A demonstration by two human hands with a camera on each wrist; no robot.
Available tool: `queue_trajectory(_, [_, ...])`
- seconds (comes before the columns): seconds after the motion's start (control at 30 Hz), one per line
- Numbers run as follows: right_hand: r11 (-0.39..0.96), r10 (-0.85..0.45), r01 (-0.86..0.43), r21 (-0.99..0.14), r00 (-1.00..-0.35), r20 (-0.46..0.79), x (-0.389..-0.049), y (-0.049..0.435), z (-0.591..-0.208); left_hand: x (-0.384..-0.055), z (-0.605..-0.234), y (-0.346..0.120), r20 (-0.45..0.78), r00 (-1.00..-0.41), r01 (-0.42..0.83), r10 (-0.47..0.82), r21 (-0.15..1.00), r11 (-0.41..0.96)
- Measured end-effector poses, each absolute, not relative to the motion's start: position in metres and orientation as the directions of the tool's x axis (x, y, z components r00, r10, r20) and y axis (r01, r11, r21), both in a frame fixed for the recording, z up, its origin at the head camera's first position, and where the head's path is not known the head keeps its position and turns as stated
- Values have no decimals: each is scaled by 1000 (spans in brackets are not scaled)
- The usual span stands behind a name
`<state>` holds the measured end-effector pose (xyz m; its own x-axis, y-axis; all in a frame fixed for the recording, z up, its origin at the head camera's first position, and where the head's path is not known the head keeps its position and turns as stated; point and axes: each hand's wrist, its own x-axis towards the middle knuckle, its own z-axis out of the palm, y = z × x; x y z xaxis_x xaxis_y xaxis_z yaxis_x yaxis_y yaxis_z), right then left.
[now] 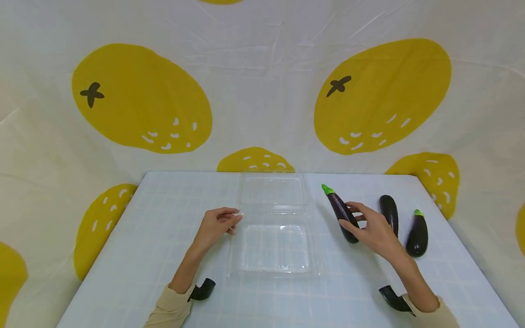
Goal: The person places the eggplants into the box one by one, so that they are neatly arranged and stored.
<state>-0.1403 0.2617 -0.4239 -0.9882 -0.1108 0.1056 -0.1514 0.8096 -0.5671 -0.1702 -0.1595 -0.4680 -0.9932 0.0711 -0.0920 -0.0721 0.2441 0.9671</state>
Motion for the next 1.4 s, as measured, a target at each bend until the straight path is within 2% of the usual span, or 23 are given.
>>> queue_trajectory(0.73, [753,-257,-301,-585,-953,160,-126,226,-407,-169,-469,-158,-80,-994,-62,70,972,228])
queue_trajectory(1.4, [725,-392,-432,-537,-899,194,-119,183,-400,-170,-469,-160,-76,-993,-54,86,971,234])
